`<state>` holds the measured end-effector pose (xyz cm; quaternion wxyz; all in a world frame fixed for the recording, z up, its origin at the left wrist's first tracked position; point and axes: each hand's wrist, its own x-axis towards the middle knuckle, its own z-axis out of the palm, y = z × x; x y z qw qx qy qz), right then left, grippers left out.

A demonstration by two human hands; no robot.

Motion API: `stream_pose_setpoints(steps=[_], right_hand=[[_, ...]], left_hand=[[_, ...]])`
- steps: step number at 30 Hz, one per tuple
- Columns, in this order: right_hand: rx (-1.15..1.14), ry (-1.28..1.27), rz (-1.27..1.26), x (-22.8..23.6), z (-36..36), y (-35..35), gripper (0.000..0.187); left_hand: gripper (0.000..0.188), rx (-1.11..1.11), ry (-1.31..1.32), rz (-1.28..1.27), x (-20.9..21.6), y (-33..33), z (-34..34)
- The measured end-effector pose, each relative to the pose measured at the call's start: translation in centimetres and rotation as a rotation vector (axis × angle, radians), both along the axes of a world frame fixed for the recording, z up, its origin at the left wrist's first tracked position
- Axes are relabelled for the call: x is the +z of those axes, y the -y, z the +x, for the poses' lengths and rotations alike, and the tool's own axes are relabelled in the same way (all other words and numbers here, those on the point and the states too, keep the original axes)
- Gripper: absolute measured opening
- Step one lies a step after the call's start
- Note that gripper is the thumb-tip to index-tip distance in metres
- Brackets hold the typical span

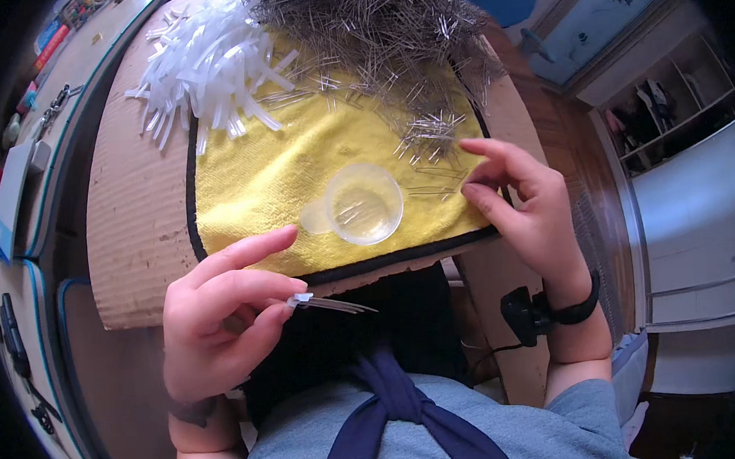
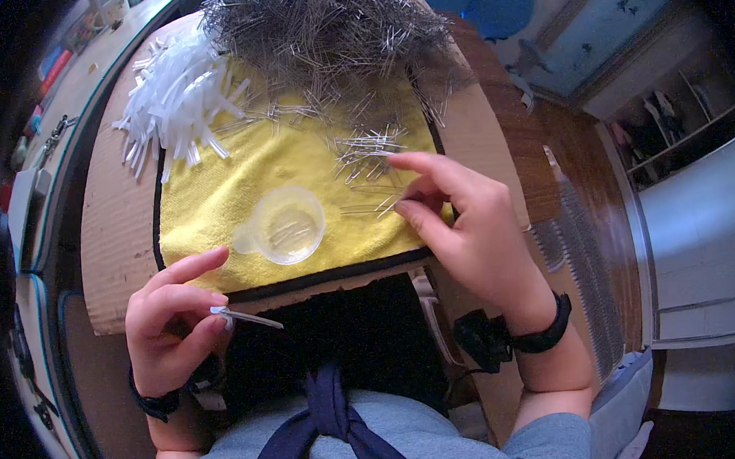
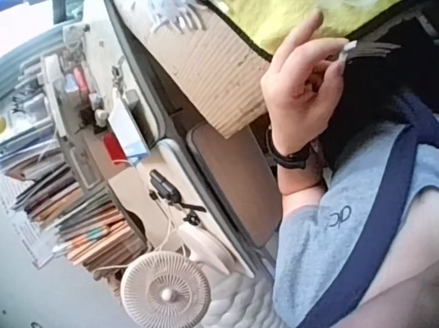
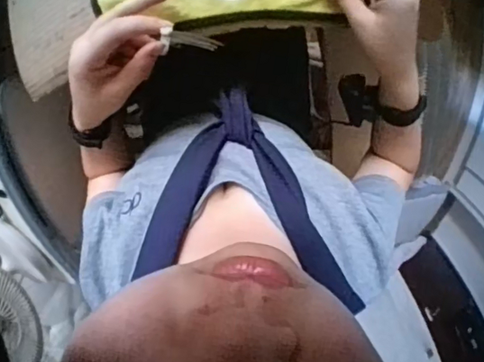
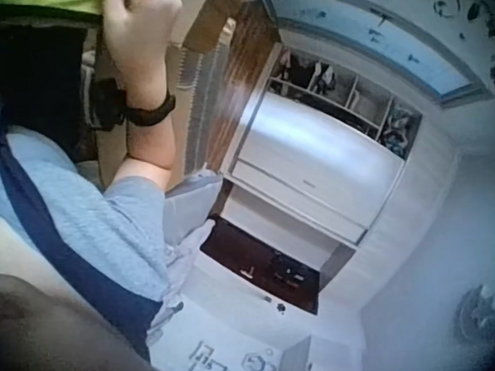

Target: Assembling hair combs by inserting metal pins into a plastic base.

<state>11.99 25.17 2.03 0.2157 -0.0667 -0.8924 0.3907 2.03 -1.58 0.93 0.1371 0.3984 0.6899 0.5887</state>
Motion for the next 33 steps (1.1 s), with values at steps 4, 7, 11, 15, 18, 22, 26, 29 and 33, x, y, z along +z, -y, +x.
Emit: stream_pose_setpoints(steps=[4, 7, 11, 15, 18, 22, 26, 29, 33], right_hand=[[0.062, 0.115, 0.303, 0.2, -1.0, -1.6, 0.013], [0.095, 0.063, 0.44, 0.2, -1.1, -2.0, 0.012], [0.13, -0.05, 0.491, 0.1, -1.3, -2.0, 0.007], [0.011, -0.033, 0.295, 1.4, -1.0, -1.3, 0.008], [0.058, -0.055, 0.195, 1.9, -1.3, -0.6, 0.006], [0.261, -0.093, 0.249, 2.7, -2.4, 1.1, 0.007], [0.286, -0.144, 0.273, 2.5, -3.2, 2.3, 0.009], [0.306, -0.123, 0.313, 2.8, -3.5, 2.6, 0.009], [0.33, -0.119, 0.385, 2.9, -3.8, 2.5, 0.01]], left_hand=[[0.018, -0.009, -0.044, 0.0, -0.3, -0.1, -0.5], [0.019, -0.011, -0.017, 0.007, -0.2, 0.0, -0.6], [0.02, -0.022, -0.03, -0.034, 0.4, 0.2, -0.6], [0.02, -0.046, -0.001, -0.027, 0.2, -0.1, -0.9], [0.011, -0.011, -0.02, -0.042, 0.4, -0.4, -0.7], [0.011, 0.002, -0.004, -0.052, 0.3, -0.3, -0.5], [0.011, 0.006, -0.029, -0.068, 0.4, -0.5, -0.5], [0.012, -0.001, -0.046, -0.083, 0.5, -0.3, -0.6], [0.011, -0.015, -0.039, -0.068, 0.3, -0.2, -0.8]])
